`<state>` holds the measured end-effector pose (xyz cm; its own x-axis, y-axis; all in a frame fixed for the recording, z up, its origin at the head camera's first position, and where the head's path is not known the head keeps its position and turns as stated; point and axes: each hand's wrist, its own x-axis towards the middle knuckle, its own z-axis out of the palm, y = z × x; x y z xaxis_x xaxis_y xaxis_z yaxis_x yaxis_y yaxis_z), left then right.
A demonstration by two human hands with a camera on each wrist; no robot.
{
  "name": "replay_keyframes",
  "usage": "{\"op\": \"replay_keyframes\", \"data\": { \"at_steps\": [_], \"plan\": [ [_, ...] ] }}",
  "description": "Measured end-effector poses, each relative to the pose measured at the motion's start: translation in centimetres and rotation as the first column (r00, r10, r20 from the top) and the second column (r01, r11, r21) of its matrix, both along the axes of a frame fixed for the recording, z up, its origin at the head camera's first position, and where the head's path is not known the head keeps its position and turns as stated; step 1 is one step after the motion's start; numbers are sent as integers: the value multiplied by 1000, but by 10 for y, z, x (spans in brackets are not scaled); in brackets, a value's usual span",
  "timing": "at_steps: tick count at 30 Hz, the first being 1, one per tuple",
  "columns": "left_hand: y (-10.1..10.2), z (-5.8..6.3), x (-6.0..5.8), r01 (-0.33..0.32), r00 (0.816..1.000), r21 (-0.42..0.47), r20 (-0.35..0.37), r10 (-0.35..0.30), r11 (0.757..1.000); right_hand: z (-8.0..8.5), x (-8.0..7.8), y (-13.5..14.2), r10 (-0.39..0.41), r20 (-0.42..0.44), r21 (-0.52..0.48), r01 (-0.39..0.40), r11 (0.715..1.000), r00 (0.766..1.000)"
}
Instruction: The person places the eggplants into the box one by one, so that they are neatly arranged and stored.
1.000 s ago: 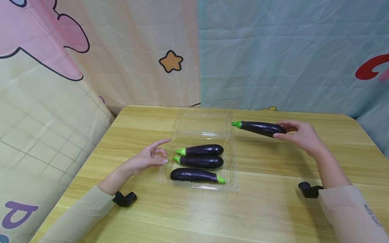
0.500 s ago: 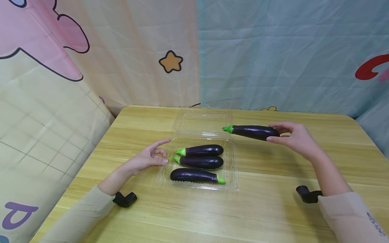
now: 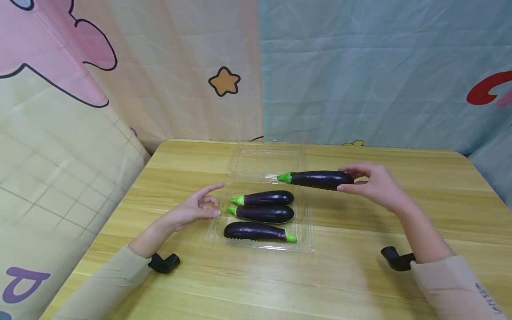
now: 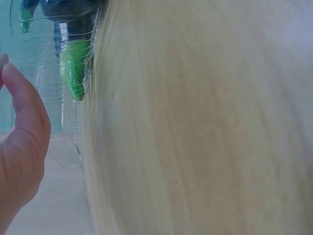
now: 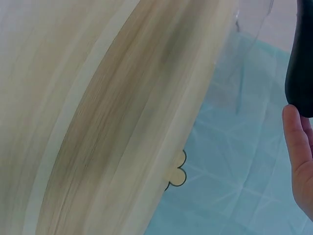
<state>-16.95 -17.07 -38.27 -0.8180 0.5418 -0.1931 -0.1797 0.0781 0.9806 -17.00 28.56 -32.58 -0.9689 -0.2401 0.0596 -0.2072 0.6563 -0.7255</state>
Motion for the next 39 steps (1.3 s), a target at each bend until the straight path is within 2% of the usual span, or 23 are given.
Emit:
{"op": "replay_keyframes", "data": {
  "at_steps": [7, 17, 26, 39],
  "plan": [
    [0, 0, 0, 2, 1000, 4, 7, -2, 1000, 1, 2, -16, 65, -17, -20, -66, 998, 998],
    [0, 0, 1, 0, 1000, -3, 6, 0, 1000, -4, -4, -40, 105, -15, 18, -105, 994, 994],
    [0, 0, 0, -3, 1000, -7, 2, 3, 1000, -4, -6, -61, 157, -23, -3, -157, 988, 987],
    [1, 1, 0, -9, 1000, -15, 5, 9, 1000, -15, -10, -86, 244, -62, -32, -246, 969, 968]
  ]
}}
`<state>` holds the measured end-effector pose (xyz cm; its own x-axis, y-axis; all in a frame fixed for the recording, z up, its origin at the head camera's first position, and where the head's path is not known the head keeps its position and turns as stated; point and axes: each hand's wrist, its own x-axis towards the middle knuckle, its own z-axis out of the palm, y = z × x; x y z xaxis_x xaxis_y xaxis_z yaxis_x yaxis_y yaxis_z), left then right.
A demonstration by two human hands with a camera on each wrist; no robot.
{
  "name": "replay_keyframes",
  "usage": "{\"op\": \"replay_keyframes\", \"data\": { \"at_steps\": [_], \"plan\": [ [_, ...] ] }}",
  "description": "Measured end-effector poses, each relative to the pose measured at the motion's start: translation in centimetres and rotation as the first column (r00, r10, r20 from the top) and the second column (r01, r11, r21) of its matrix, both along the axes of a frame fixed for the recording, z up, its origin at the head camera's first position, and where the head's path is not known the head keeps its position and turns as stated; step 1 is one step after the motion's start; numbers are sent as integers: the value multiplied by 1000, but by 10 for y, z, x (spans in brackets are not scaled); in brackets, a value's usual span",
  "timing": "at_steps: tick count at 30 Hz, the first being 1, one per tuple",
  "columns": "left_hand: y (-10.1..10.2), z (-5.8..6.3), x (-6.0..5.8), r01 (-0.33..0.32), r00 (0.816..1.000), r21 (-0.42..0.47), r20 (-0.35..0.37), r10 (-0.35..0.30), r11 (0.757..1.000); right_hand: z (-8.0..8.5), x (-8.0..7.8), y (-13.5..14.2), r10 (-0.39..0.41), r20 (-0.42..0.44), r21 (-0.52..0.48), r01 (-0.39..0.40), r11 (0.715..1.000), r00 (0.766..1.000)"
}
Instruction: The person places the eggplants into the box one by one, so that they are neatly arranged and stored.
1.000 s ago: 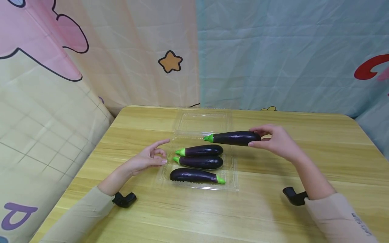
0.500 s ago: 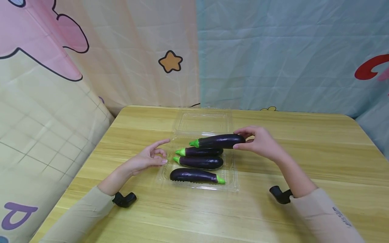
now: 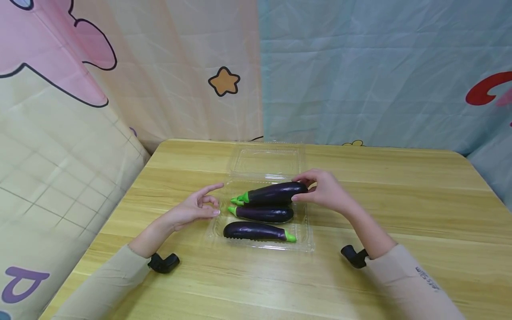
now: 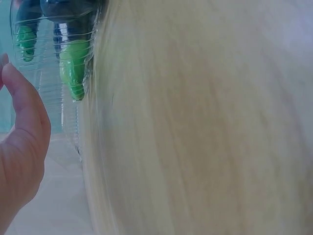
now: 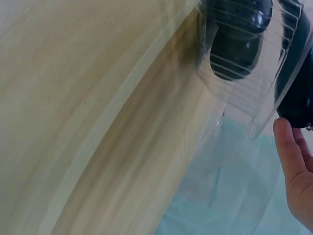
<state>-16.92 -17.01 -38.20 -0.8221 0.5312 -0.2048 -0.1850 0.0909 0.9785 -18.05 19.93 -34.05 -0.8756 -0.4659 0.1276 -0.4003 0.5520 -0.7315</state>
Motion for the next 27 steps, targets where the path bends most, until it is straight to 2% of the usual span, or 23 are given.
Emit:
{"op": "replay_keyframes", "data": {
  "at_steps": [13, 27],
  "plan": [
    [0, -1, -1, 6, 1000, 10, -2, -6, 1000, -8, -2, -20, 45, 23, -22, -45, 999, 999],
    [0, -1, 0, 5, 1000, 15, -5, -5, 1000, -13, 1, -33, 6, -17, 20, -6, 1000, 1000]
  ]
}}
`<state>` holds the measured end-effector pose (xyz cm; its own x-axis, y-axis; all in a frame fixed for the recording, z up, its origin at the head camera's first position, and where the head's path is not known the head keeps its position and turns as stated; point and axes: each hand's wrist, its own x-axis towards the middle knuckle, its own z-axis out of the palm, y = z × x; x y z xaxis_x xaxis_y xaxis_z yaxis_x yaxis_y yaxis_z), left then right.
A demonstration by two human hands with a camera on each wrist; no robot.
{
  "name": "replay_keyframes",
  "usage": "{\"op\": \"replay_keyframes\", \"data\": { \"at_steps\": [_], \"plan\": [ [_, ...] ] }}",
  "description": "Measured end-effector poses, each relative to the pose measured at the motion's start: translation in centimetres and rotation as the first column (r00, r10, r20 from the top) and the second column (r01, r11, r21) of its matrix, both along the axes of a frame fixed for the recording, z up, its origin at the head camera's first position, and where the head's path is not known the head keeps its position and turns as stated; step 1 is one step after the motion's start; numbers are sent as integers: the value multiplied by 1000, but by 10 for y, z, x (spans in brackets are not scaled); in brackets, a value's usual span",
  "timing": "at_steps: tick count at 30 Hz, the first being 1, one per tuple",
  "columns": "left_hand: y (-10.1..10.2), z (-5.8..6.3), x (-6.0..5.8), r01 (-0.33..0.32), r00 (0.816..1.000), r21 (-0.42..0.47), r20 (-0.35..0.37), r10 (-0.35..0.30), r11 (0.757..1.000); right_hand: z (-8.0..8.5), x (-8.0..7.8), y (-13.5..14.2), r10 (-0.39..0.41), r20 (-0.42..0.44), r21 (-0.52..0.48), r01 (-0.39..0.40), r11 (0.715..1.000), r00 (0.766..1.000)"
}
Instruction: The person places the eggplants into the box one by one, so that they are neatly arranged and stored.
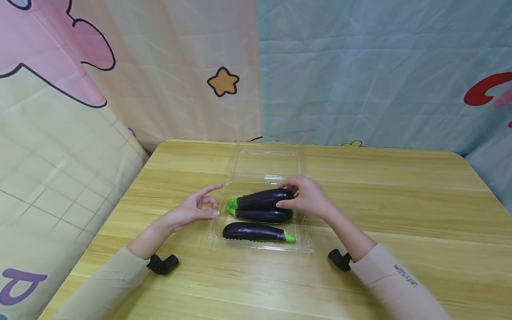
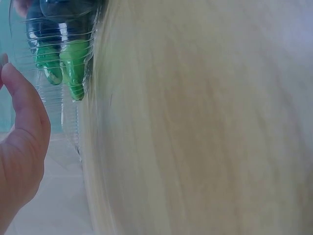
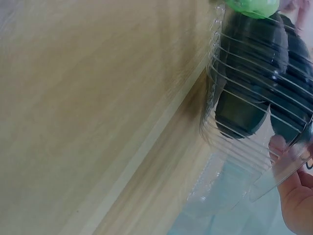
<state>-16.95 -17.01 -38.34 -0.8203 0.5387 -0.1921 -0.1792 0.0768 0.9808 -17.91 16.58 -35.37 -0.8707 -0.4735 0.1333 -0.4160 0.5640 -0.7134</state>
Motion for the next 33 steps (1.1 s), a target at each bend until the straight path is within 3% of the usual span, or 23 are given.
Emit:
{"op": "replay_keyframes", "data": {
  "at_steps": [16, 33],
  "plan": [
    [0, -1, 0, -4, 1000, 0, -4, 4, 1000, -3, 2, -4, 8, 7, 2, -8, 1000, 1000],
    [0, 1, 0, -8, 1000, 0, 4, 8, 1000, -2, 0, 3, 49, 65, -61, -45, 997, 997]
  ]
}}
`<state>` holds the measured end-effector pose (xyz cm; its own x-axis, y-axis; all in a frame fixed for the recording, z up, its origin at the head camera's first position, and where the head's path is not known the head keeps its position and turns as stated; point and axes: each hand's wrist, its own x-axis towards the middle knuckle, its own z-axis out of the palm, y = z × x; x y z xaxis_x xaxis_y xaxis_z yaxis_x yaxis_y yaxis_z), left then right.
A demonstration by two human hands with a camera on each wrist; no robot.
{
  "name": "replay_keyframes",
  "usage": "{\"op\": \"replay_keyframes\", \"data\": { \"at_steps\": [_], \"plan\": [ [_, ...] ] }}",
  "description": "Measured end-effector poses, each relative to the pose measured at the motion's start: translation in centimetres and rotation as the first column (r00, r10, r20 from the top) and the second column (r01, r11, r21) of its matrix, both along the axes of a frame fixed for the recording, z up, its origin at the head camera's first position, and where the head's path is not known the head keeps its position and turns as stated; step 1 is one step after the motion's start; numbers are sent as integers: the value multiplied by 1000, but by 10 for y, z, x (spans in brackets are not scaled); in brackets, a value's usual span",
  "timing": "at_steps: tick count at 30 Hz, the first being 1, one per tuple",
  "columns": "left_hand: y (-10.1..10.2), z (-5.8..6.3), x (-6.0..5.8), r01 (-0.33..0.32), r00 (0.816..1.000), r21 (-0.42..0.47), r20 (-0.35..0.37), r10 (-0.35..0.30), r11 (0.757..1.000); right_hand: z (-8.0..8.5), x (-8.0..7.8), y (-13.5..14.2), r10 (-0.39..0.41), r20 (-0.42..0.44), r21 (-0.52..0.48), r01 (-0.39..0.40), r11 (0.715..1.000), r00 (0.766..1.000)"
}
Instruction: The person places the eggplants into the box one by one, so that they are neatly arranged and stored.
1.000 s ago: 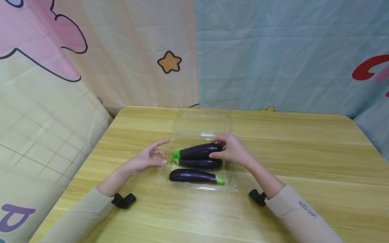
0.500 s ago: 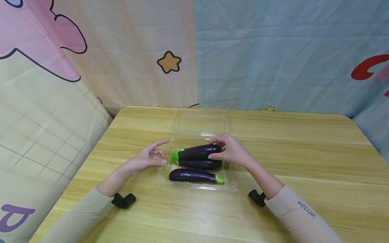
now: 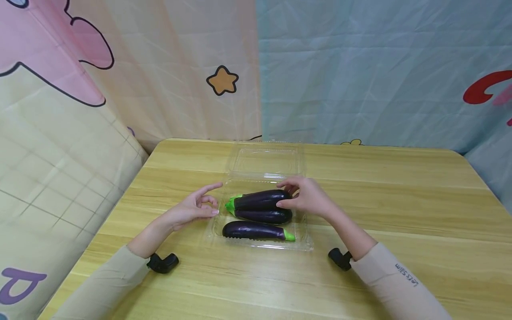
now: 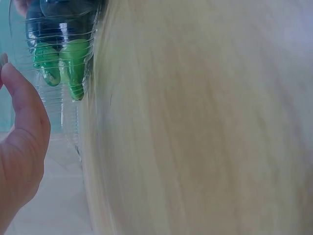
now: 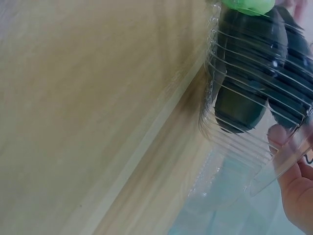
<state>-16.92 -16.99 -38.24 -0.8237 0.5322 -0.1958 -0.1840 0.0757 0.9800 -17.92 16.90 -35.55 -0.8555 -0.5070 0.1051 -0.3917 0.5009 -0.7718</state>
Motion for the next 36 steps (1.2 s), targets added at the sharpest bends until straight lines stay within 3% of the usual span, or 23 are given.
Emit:
{"op": "replay_keyframes", "data": {
  "at_steps": [16, 36],
  "plan": [
    [0, 0, 0, 4, 1000, -1, -7, -4, 1000, 10, -2, 17, -61, 92, -43, 65, 997, 994],
    [1, 0, 1, -2, 1000, -11, -14, 2, 1000, 12, -12, 43, -180, 241, -126, 214, 969, 954]
  ]
}}
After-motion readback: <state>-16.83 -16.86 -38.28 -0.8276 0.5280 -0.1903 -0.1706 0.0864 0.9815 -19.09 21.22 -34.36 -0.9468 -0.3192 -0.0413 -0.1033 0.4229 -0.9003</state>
